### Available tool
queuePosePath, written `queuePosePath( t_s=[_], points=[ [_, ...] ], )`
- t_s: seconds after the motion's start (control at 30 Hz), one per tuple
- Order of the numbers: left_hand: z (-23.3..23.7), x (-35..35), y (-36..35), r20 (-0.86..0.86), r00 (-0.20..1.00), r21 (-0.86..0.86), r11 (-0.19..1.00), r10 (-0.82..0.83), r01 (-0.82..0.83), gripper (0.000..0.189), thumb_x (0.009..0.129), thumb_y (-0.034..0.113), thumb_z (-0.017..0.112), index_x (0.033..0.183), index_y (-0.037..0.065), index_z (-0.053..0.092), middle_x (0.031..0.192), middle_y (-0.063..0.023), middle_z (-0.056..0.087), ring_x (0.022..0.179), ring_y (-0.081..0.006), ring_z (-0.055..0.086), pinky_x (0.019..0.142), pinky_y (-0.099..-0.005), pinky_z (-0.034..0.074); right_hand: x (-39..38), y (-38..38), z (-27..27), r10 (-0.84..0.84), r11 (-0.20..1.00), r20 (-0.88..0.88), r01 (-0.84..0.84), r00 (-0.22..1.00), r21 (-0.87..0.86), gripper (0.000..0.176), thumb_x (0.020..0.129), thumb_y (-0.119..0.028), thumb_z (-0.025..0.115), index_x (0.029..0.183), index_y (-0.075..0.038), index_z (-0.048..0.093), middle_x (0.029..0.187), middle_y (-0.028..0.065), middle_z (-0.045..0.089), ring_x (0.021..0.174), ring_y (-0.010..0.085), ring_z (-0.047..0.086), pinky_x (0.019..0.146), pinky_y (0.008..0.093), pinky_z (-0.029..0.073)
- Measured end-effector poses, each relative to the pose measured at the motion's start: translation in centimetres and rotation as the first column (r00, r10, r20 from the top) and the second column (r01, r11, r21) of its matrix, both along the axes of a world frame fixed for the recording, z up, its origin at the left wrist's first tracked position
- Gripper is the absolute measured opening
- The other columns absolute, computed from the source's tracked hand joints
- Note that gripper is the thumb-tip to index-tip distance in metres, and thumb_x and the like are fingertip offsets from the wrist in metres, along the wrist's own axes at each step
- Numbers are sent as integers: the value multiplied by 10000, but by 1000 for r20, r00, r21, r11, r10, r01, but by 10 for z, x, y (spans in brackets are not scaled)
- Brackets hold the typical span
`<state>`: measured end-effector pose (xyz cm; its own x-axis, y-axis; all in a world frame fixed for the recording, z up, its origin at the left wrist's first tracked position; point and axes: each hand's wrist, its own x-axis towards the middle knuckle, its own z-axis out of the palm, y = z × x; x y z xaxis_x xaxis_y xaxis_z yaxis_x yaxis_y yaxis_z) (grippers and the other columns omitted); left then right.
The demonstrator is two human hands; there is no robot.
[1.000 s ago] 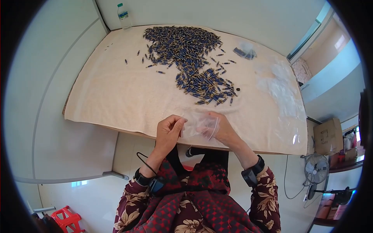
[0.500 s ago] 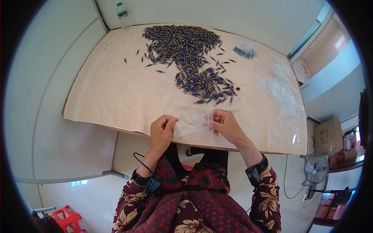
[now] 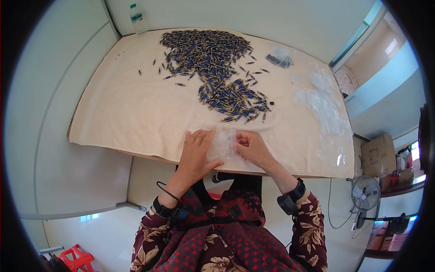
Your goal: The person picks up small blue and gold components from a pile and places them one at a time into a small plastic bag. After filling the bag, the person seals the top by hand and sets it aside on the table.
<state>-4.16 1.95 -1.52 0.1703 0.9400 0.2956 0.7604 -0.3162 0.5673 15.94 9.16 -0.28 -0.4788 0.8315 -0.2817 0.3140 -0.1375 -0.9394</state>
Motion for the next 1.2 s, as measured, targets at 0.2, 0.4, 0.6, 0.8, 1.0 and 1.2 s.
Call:
queuePosePath(
  t_s=[0.2, 0.4, 0.6, 0.8, 1.0, 1.2],
  points=[
    [-5, -8, 4, -64, 998, 12, 1000, -6, 7, 867, 628, 293, 811, 1354, 53, 401, 1341, -160, 424, 1283, -377, 349, 1078, -587, 204, 22, 12, 5, -111, 974, 31, 103, 993, 202, 182, 867, -70, 603, 1031, 6, 622, 783, 34, 642, 650, 73, 572, 547, 213, 462],
    [7, 0, 3, -39, 998, 106, 994, 39, -35, 781, 662, 293, 790, 1320, 54, 444, 1323, -166, 440, 1271, -391, 359, 1081, -566, 212, 38, 63, 2, -304, 667, 249, 19, 920, 744, 237, 809, -71, 654, 1040, -23, 639, 842, 74, 630, 699, 161, 597, 656, 269, 494],
    [14, 4, -10, 202, 979, 243, 968, 17, -67, 545, 693, 206, 745, 1179, 41, 561, 1249, -166, 498, 1168, -378, 443, 1023, -485, 309, 10, 73, -6, -418, 475, 387, -165, 822, 865, 247, 747, -138, 717, 970, -46, 665, 884, 89, 581, 787, 263, 599, 708, 351, 490],
    [19, 7, -4, 266, 964, 285, 955, 5, -84, 372, 718, 114, 701, 1069, 35, 607, 1125, -142, 565, 1015, -308, 522, 885, -390, 412, 13, 69, 0, -347, 579, 481, -220, 805, 786, 193, 737, -136, 719, 894, -35, 673, 876, 104, 585, 789, 282, 598, 697, 387, 478],
    [15, 19, 2, 479, 878, 86, 996, -17, -28, 222, 808, 16, 622, 1029, 25, 627, 925, -80, 628, 762, -147, 587, 679, -271, 469, 32, 55, -7, -306, 680, 413, -106, 858, 725, 158, 741, -113, 716, 877, -45, 676, 869, 111, 559, 787, 276, 593, 701, 347, 494],
    [12, 39, 9, 624, 780, -134, 989, 36, 61, 172, 862, 29, 593, 1029, 0, 620, 788, -12, 615, 615, -59, 541, 541, -216, 432, 39, 42, -1, -320, 755, 192, 127, 928, 644, 153, 747, -98, 732, 867, -17, 680, 805, 81, 595, 674, 175, 583, 615, 286, 477]
  ],
)
